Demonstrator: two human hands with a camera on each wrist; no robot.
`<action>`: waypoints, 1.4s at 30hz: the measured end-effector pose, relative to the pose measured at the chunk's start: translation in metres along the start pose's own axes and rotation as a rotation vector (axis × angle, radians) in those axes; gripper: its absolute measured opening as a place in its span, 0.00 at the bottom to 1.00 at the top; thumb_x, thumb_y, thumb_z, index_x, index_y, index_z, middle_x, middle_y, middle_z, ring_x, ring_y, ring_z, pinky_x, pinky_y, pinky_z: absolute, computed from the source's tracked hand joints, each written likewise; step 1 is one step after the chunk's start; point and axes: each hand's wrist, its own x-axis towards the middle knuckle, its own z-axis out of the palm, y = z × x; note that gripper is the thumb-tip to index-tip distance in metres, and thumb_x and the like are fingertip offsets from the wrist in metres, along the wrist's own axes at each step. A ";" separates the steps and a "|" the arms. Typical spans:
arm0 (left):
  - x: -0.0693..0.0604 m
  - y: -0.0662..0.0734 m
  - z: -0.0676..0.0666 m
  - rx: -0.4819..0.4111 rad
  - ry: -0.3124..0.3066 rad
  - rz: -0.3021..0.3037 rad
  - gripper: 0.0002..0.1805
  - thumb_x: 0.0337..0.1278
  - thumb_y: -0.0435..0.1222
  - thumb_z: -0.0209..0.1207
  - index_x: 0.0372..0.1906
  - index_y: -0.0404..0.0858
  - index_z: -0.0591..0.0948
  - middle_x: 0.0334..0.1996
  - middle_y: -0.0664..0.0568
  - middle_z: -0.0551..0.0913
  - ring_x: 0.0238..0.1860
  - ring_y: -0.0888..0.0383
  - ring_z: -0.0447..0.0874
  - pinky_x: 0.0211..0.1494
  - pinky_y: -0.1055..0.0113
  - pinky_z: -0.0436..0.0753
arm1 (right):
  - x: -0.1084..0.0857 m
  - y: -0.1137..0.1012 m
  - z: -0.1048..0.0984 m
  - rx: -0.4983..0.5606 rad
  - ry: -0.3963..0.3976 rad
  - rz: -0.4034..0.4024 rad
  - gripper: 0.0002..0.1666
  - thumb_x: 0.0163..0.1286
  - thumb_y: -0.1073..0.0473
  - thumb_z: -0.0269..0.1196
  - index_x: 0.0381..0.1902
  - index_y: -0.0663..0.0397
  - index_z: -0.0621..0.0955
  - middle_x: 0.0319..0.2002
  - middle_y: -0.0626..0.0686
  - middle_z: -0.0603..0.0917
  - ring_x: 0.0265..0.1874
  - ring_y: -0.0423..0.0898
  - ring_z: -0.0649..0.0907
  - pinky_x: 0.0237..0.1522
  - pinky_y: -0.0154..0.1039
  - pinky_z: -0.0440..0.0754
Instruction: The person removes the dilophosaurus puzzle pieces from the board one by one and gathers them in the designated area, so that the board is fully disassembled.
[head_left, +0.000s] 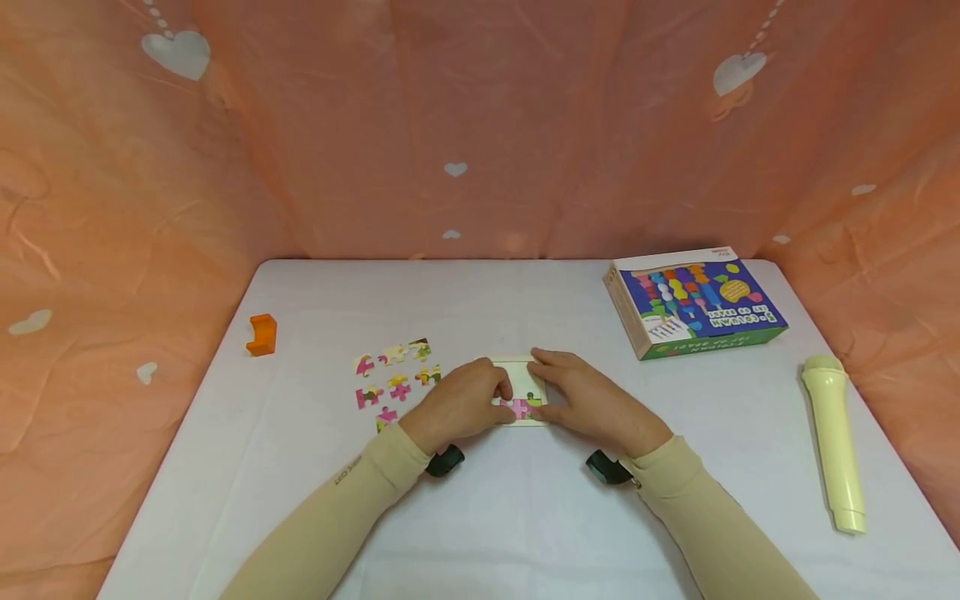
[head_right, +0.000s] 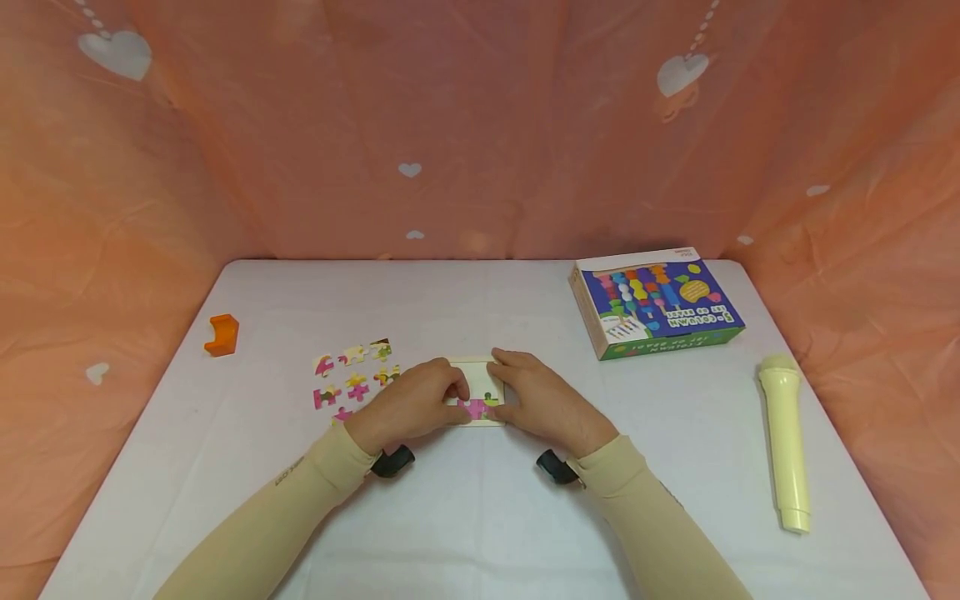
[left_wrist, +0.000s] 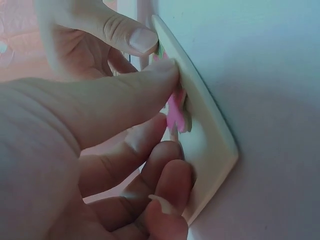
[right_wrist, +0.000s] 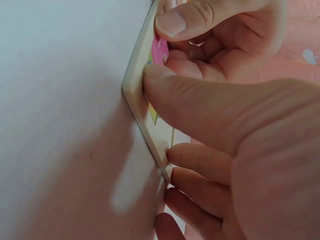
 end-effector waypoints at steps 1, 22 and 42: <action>0.000 0.000 0.000 -0.001 0.001 -0.001 0.10 0.62 0.42 0.77 0.41 0.42 0.89 0.37 0.53 0.83 0.37 0.59 0.78 0.46 0.62 0.79 | 0.000 0.000 0.000 0.000 0.000 -0.001 0.42 0.73 0.50 0.72 0.80 0.55 0.73 0.85 0.52 0.64 0.84 0.56 0.65 0.82 0.57 0.68; 0.002 0.000 -0.003 -0.014 0.038 0.019 0.04 0.69 0.39 0.69 0.38 0.46 0.91 0.32 0.58 0.84 0.37 0.60 0.79 0.44 0.63 0.80 | 0.000 -0.001 -0.001 0.011 -0.012 0.004 0.42 0.74 0.50 0.72 0.80 0.55 0.72 0.86 0.52 0.63 0.85 0.56 0.64 0.82 0.58 0.68; -0.045 -0.050 -0.049 -0.116 0.135 -0.106 0.06 0.74 0.39 0.67 0.37 0.46 0.89 0.32 0.56 0.84 0.35 0.58 0.77 0.41 0.64 0.78 | 0.000 -0.001 0.000 0.016 -0.034 0.054 0.45 0.75 0.42 0.71 0.82 0.51 0.71 0.87 0.49 0.61 0.86 0.56 0.62 0.82 0.60 0.66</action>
